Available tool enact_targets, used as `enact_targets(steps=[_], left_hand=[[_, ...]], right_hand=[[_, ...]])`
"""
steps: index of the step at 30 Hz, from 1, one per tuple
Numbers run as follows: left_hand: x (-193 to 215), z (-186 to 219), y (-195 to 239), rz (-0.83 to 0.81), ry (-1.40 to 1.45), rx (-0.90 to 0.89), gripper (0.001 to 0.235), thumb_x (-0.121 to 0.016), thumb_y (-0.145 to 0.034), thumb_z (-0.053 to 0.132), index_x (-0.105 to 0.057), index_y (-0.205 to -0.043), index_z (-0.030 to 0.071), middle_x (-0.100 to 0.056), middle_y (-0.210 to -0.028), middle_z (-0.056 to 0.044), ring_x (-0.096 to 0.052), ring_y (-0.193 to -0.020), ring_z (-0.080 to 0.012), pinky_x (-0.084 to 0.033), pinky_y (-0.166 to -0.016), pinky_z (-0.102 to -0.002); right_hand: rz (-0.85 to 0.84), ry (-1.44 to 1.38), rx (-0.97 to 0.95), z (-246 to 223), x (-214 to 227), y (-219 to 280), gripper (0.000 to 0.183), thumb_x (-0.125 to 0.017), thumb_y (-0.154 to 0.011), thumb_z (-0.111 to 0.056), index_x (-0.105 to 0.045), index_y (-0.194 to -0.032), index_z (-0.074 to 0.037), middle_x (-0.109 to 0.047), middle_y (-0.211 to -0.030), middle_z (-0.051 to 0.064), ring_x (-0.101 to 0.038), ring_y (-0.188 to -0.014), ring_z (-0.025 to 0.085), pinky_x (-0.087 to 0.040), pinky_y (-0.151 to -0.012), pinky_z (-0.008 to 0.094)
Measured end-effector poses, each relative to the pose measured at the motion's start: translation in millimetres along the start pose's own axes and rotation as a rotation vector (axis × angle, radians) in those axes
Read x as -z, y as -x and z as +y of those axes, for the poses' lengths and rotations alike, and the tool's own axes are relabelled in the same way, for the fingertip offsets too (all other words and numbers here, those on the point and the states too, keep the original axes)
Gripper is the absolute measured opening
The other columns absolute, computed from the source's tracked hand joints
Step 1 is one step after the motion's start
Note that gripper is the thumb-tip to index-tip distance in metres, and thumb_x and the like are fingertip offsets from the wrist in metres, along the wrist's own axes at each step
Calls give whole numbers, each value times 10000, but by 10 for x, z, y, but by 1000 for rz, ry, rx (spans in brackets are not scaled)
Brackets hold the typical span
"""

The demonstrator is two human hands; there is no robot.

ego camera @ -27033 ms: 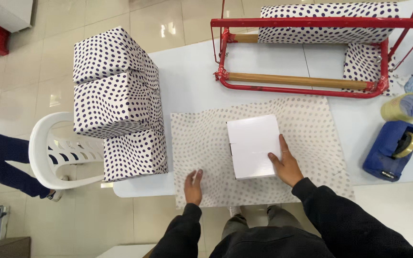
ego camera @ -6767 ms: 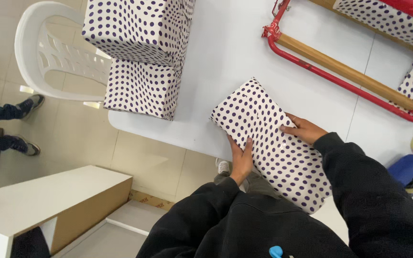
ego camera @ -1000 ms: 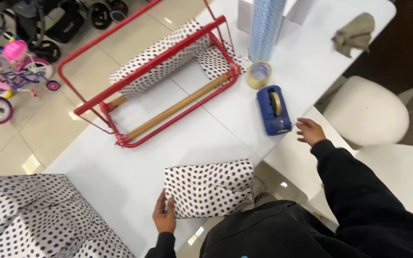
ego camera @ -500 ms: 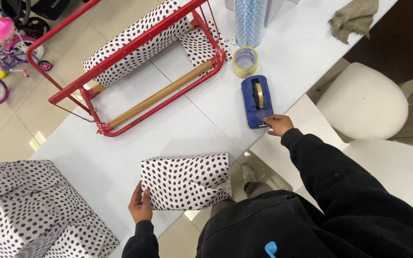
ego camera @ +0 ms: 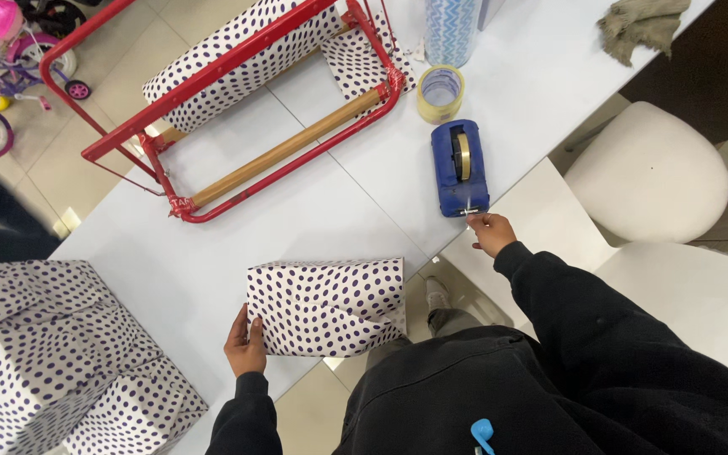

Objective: The person prepares a sheet of dotted wrapping paper from a roll dispenser, places a white box onto it, and wraps the box by hand using adhesive tape from a dispenser.

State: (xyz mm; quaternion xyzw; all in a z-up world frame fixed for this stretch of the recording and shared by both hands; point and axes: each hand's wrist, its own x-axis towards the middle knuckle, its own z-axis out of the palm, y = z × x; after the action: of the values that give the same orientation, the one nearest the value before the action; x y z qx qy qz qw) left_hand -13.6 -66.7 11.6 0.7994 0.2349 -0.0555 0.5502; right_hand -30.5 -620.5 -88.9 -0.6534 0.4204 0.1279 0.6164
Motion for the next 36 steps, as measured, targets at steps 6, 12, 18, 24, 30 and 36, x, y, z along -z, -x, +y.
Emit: enact_targets(steps=[6, 12, 18, 24, 30, 36], left_hand=[[39, -230, -62, 5, -4, -123, 447, -723, -1068, 133, -660, -1510, 103, -688, -1458, -192, -630, -1373, -353, -559, -1125, -488], [28, -520, -150, 38, 69, -254, 450, -769, -1032, 155, -697, -1476, 133, -712, -1444, -146, -643, -1340, -323, -597, -1065, -436], [-14, -827, -337, 89, 11, -380, 425, -825, -968, 149, -770, -1389, 134, -774, -1335, -169, -676, -1306, -393, -579, -1077, -503], [-103, -776, -234, 28, 211, -243, 439, -828, -980, 207, -764, -1412, 252, -803, -1316, -49, -733, -1255, -256, -617, -1022, -400], [-29, -601, -118, 15, 236, -143, 830, -844, -921, 444, -413, -1583, 192, -805, -1265, -113, -772, -1180, -312, -622, -927, -407], [317, -240, 12, -47, 163, -117, 702, -750, -965, 523, -458, -1514, 197, -787, -1298, -42, -747, -1206, -326, -596, -1030, -464]], right_hand=[[113, 370, 87, 326, -17, -486, 346, -629, -1132, -307, -764, -1216, 1, -730, -1065, 205, -754, -1048, 355, -678, -857, 460], [203, 524, 127, 749, 34, -1001, 346, -581, -1176, -304, -790, -1131, -31, -756, -924, 192, -778, -939, 386, -649, -780, 482], [-13, 1073, 102, 1429, 473, -972, 441, -623, -1085, -396, -869, -1249, -68, -844, -1267, 226, -744, -1254, 441, -634, -1032, 543], [-115, 620, 498, -329, 4, 234, 157, -674, -1211, -35, -735, -1312, 67, -723, -1010, 352, -728, -864, 449, -603, -708, 567], [-591, 503, 603, -1607, -2391, 843, 266, -751, -1028, 23, -708, -1287, 67, -744, -1010, 270, -656, -708, 288, -549, -495, 372], [-928, 889, 302, -1692, -4645, 1141, 622, -794, -876, 44, -498, -1421, -2, -751, -832, 319, -668, -628, 304, -507, -375, 369]])
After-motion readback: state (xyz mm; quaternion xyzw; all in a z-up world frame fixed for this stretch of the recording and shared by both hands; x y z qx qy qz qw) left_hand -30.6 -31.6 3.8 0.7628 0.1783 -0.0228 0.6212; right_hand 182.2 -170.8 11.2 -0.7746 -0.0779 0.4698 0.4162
